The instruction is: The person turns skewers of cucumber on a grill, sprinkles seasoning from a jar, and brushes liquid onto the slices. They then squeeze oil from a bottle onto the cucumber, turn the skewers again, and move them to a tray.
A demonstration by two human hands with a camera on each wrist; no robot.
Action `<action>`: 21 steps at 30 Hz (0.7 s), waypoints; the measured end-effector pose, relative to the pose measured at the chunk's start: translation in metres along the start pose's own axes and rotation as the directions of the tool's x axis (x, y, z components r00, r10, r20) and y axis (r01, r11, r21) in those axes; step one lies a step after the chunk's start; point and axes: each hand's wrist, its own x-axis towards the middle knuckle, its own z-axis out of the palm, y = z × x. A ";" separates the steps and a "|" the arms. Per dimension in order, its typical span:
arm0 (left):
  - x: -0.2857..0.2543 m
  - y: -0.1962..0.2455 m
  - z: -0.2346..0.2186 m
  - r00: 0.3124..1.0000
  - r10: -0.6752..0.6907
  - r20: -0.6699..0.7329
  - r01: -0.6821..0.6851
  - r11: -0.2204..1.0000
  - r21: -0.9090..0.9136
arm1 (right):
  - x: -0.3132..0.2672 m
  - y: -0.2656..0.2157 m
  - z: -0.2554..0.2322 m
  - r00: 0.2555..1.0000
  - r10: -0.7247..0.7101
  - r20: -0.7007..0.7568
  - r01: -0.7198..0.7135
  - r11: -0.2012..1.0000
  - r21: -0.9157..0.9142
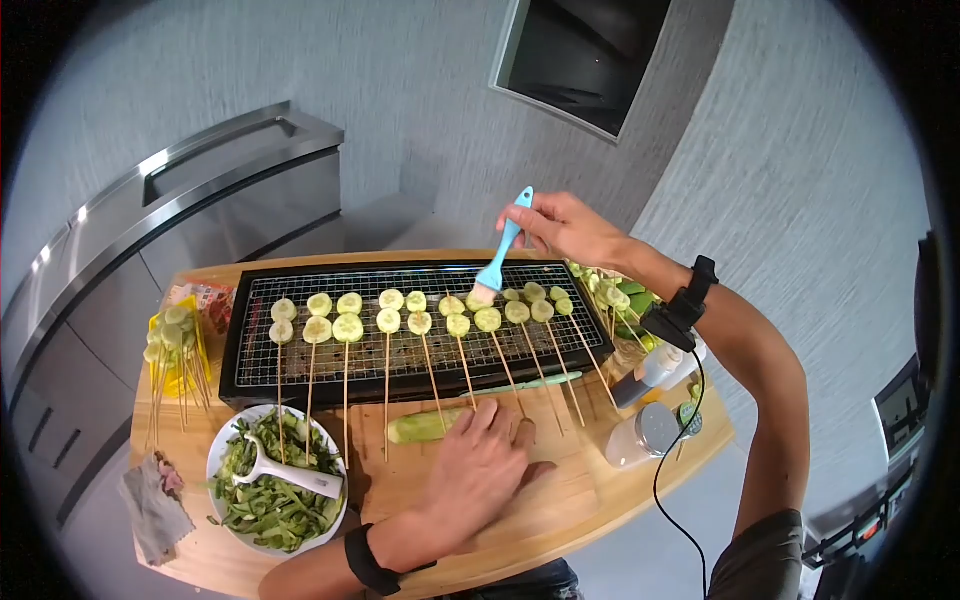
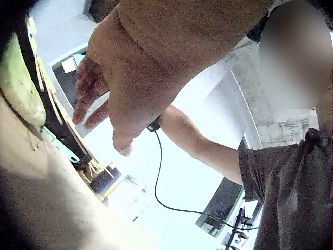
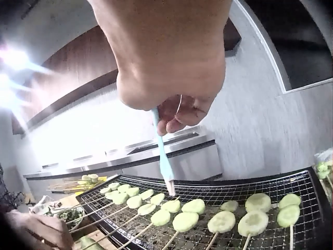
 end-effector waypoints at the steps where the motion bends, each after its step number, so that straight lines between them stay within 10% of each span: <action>1: 0.001 0.005 0.007 1.000 -0.015 -0.012 0.015 0.999 -0.042 | -0.002 0.001 -0.003 0.997 0.042 0.059 -0.043 0.999 0.019; 11: 0.000 0.019 0.029 0.995 -0.078 0.057 0.084 0.990 -0.110 | 0.014 0.037 -0.006 0.990 0.064 0.122 -0.075 0.994 0.084; 21: 0.001 0.016 0.027 0.997 -0.058 0.046 0.062 0.992 -0.105 | -0.021 0.008 -0.007 0.992 -0.013 0.128 0.056 0.940 -0.336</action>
